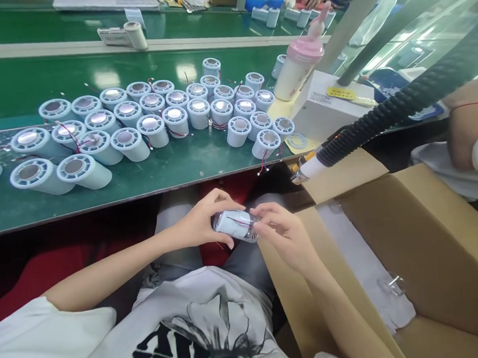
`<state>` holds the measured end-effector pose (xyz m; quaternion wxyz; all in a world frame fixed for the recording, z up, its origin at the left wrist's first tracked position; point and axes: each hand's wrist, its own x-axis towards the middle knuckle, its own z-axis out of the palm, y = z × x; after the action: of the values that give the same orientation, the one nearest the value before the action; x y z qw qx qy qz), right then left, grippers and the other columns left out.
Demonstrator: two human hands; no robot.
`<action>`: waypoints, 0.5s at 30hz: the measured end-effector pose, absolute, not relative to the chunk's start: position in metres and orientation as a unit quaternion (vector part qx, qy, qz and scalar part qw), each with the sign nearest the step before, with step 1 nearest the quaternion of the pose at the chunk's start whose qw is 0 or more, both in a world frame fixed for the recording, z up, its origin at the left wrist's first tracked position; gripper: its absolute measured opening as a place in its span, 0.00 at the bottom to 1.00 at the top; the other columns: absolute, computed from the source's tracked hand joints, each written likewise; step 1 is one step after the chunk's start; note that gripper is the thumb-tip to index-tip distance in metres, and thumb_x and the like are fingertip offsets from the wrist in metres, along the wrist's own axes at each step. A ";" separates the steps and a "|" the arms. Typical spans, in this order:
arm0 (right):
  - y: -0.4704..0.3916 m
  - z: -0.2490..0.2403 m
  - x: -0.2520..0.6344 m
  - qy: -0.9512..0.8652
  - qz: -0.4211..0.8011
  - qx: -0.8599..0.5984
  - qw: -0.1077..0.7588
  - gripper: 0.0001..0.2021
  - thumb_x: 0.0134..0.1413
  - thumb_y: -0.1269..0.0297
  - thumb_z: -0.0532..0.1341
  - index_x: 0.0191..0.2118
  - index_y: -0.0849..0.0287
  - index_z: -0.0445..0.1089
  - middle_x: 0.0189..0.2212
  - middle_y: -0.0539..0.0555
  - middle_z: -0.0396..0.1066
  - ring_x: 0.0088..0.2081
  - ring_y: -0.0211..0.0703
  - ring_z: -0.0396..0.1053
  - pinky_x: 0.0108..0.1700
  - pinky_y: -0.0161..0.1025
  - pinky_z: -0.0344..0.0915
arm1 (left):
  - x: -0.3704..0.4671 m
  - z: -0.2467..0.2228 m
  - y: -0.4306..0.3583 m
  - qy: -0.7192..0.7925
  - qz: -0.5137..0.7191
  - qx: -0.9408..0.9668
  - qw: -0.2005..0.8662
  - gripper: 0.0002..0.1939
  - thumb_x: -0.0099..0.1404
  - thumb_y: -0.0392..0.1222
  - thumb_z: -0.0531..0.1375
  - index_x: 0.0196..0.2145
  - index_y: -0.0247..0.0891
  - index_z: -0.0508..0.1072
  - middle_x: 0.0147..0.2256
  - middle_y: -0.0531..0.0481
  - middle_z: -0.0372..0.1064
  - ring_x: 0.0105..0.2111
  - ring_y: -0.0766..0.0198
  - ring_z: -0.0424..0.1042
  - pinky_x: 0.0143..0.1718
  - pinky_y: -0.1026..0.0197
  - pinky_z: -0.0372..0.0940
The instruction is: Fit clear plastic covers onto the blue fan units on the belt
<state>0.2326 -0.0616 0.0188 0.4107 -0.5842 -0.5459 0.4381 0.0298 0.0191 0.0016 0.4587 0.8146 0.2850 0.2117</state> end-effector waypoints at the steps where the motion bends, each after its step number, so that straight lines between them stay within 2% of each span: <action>1: -0.061 0.018 0.233 -0.520 0.455 -0.584 0.426 0.12 0.50 0.63 0.62 0.19 0.59 0.68 0.38 0.56 0.69 0.41 0.45 0.69 0.38 0.39 0.66 | 0.030 0.000 0.019 0.269 0.210 0.814 0.470 0.33 0.44 0.50 0.72 0.49 0.43 0.72 0.49 0.43 0.62 0.50 0.52 0.65 0.52 0.49 0.62; 3: -0.059 0.017 0.235 -0.472 0.486 -0.578 0.455 0.12 0.47 0.63 0.64 0.17 0.58 0.68 0.36 0.55 0.71 0.40 0.46 0.70 0.40 0.41 0.66 | 0.030 -0.001 0.019 0.245 0.197 0.791 0.525 0.34 0.46 0.47 0.71 0.52 0.44 0.70 0.54 0.42 0.62 0.54 0.51 0.64 0.53 0.49 0.63; 6: -0.058 0.015 0.239 -0.439 0.520 -0.550 0.483 0.12 0.49 0.61 0.65 0.18 0.57 0.70 0.38 0.55 0.74 0.43 0.48 0.71 0.45 0.44 0.67 | 0.031 0.001 0.015 0.251 0.176 0.717 0.626 0.35 0.49 0.43 0.70 0.55 0.42 0.66 0.53 0.42 0.66 0.51 0.53 0.68 0.48 0.53 0.68; 9: -0.061 0.014 0.243 -0.544 0.482 -0.510 0.460 0.06 0.46 0.61 0.68 0.31 0.54 0.76 0.47 0.57 0.73 0.52 0.52 0.68 0.52 0.49 0.65 | 0.031 0.004 0.010 0.284 0.180 0.640 0.691 0.34 0.50 0.41 0.69 0.54 0.40 0.65 0.52 0.43 0.66 0.47 0.56 0.70 0.46 0.55 0.69; 12: -0.067 0.014 0.247 -0.690 0.362 -0.497 0.383 0.15 0.47 0.65 0.68 0.44 0.54 0.73 0.54 0.59 0.68 0.56 0.52 0.65 0.57 0.49 0.63 | 0.030 0.006 0.006 0.306 0.171 0.576 0.739 0.33 0.51 0.42 0.69 0.54 0.40 0.63 0.50 0.43 0.66 0.40 0.60 0.72 0.37 0.58 0.72; 15: -0.072 0.014 0.249 -0.741 0.302 -0.492 0.344 0.14 0.53 0.65 0.64 0.47 0.54 0.70 0.55 0.60 0.67 0.55 0.52 0.66 0.55 0.48 0.65 | 0.028 0.008 0.003 0.305 0.154 0.568 0.749 0.34 0.53 0.44 0.68 0.56 0.42 0.62 0.49 0.43 0.66 0.35 0.62 0.72 0.29 0.62 0.71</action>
<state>0.2491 -0.0722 0.0143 0.3443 -0.4916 -0.7406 0.3022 0.0277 0.0031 0.0081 0.7491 0.5676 0.3049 0.1542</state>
